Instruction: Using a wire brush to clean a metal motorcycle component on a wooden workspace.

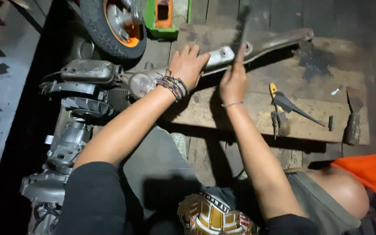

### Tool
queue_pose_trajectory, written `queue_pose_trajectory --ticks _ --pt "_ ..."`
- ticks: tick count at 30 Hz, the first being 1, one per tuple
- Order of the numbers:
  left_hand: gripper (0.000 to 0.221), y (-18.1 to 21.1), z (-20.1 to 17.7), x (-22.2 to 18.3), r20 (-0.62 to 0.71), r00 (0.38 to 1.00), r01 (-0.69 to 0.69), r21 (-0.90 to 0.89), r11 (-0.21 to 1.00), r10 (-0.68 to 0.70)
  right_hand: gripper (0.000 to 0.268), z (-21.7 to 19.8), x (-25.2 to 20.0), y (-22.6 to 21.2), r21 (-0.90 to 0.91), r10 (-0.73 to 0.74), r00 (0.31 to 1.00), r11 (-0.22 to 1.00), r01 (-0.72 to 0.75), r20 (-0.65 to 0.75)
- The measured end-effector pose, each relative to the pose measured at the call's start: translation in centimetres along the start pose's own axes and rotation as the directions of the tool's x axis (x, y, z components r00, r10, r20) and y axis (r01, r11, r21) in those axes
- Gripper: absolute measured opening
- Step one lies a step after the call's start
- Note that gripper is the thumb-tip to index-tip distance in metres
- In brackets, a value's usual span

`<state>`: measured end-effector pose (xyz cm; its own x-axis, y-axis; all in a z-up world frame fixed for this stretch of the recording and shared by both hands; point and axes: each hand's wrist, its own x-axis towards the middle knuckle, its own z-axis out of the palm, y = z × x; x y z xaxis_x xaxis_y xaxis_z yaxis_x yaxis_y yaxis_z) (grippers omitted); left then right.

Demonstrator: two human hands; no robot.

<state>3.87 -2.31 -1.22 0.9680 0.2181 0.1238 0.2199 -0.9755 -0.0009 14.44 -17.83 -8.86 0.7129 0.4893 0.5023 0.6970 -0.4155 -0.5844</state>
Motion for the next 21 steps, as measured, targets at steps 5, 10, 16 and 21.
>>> queue_pose_trajectory --ticks 5,10,16,21 --pt "0.052 0.1 -1.2 0.2 0.007 1.0 -0.018 -0.014 1.0 0.018 0.098 -0.4 -0.2 0.6 -0.061 -0.067 0.975 0.995 0.081 0.214" --pt "0.052 0.2 -1.0 0.2 -0.024 0.999 -0.023 0.018 1.0 0.024 0.092 -0.3 0.1 -0.2 0.104 0.037 0.994 0.993 -0.048 0.104" --pt "0.046 0.1 -1.0 -0.1 -0.047 0.998 -0.041 -0.004 0.999 0.041 0.092 -0.8 0.1 1.3 0.018 -0.013 0.995 1.0 0.011 0.099" --pt "0.05 0.2 -1.1 0.1 -0.037 0.999 -0.014 -0.004 1.0 0.014 0.1 -0.6 -0.9 1.7 0.011 -0.123 0.967 0.992 0.124 0.224"
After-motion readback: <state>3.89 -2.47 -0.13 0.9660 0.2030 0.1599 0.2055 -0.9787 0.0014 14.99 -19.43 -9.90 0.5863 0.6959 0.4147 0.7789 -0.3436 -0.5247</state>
